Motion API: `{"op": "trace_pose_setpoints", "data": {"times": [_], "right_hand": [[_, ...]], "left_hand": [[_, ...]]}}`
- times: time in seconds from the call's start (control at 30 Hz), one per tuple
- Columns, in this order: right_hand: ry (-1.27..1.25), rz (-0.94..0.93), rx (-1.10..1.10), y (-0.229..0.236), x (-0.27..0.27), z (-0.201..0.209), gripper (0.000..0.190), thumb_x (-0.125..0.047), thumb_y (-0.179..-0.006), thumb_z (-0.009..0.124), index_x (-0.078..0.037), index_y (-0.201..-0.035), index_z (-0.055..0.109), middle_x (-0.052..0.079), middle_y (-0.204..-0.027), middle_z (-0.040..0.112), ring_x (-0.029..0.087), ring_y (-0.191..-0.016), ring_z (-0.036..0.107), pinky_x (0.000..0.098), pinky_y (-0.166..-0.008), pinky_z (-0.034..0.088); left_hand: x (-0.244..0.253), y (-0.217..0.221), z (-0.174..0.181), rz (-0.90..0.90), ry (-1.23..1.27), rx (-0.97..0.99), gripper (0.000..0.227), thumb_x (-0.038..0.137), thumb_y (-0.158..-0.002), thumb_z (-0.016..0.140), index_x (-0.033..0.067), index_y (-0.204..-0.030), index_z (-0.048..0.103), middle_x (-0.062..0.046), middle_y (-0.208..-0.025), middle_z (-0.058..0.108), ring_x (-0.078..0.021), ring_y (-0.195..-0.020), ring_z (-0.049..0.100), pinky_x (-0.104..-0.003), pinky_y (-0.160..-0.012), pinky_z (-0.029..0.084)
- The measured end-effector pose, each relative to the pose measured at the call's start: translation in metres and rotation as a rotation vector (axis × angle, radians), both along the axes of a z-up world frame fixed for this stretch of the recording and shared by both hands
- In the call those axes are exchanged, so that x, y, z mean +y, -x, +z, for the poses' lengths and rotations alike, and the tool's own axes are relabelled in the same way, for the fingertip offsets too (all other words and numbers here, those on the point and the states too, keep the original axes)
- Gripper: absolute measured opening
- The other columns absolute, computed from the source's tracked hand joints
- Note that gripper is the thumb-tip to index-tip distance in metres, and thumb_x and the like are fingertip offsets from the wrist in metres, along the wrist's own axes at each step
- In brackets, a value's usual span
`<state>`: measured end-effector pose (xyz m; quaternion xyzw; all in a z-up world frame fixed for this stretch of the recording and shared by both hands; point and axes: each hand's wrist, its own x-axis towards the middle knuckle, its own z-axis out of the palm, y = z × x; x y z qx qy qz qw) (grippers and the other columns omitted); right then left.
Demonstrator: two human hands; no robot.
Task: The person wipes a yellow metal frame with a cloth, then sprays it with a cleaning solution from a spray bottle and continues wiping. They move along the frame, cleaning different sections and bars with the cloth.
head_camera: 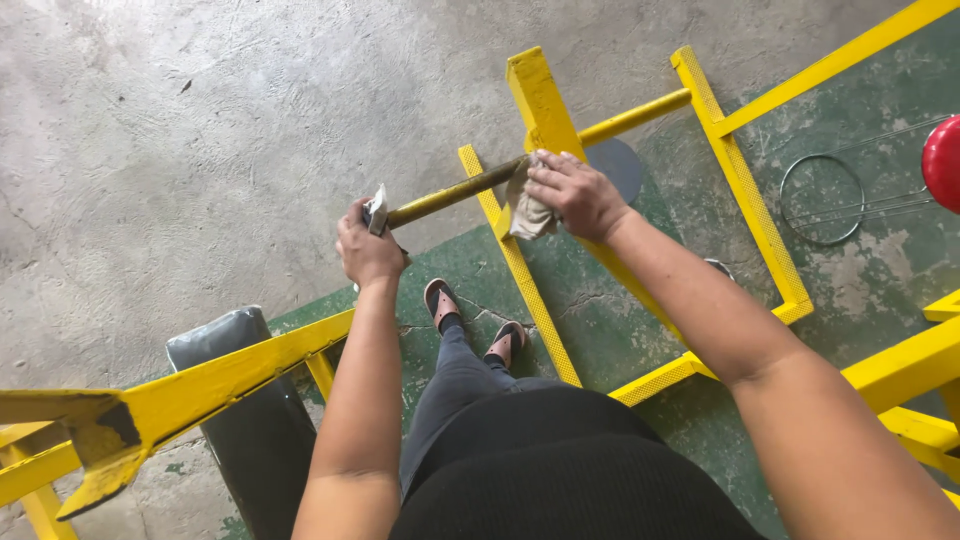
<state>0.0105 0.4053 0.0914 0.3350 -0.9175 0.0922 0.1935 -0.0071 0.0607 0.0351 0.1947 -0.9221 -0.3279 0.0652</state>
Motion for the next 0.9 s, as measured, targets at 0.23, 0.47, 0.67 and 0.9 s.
{"op": "trace_pose_setpoints", "data": {"times": [0.23,0.47,0.67,0.9], "right_hand": [[0.204,-0.042,-0.043,-0.03,0.005,0.023,0.027,-0.014,-0.086,0.075,-0.006,-0.112,0.074,0.014,-0.118,0.073,0.033,-0.121,0.066,0.0443,-0.107,0.052],[0.4,-0.367,-0.03,-0.021,0.006,-0.004,0.05,-0.02,-0.089,0.08,-0.009,-0.136,0.064,0.018,-0.135,0.066,0.041,-0.131,0.058,0.0476,-0.115,0.045],[0.197,-0.458,-0.168,-0.039,-0.003,-0.015,0.072,-0.041,-0.082,0.082,-0.018,-0.146,0.059,0.026,-0.154,0.043,0.055,-0.138,0.037,0.0616,-0.112,0.028],[0.202,-0.393,-0.138,-0.029,0.003,-0.036,0.059,-0.026,-0.093,0.076,-0.02,-0.149,0.061,0.021,-0.164,0.039,0.054,-0.147,0.034,0.0553,-0.122,0.031]], "left_hand": [[0.001,0.003,0.004,0.027,0.01,-0.059,0.03,0.031,-0.095,0.07,0.0352,-0.124,0.062,-0.002,-0.129,0.06,-0.0349,-0.118,0.059,-0.05,-0.093,0.05],[0.002,0.006,0.0,0.041,0.007,-0.054,0.03,0.03,-0.095,0.069,0.0362,-0.123,0.062,-0.002,-0.13,0.059,-0.0359,-0.117,0.059,-0.049,-0.093,0.051],[0.005,0.0,0.004,0.026,0.031,-0.052,0.032,0.027,-0.094,0.07,0.0356,-0.123,0.062,-0.004,-0.129,0.059,-0.0366,-0.117,0.058,-0.051,-0.092,0.051],[0.015,-0.003,0.005,-0.136,0.421,0.193,0.037,0.02,-0.086,0.077,0.0317,-0.119,0.069,-0.003,-0.129,0.061,-0.0332,-0.121,0.054,-0.056,-0.099,0.04]]}}
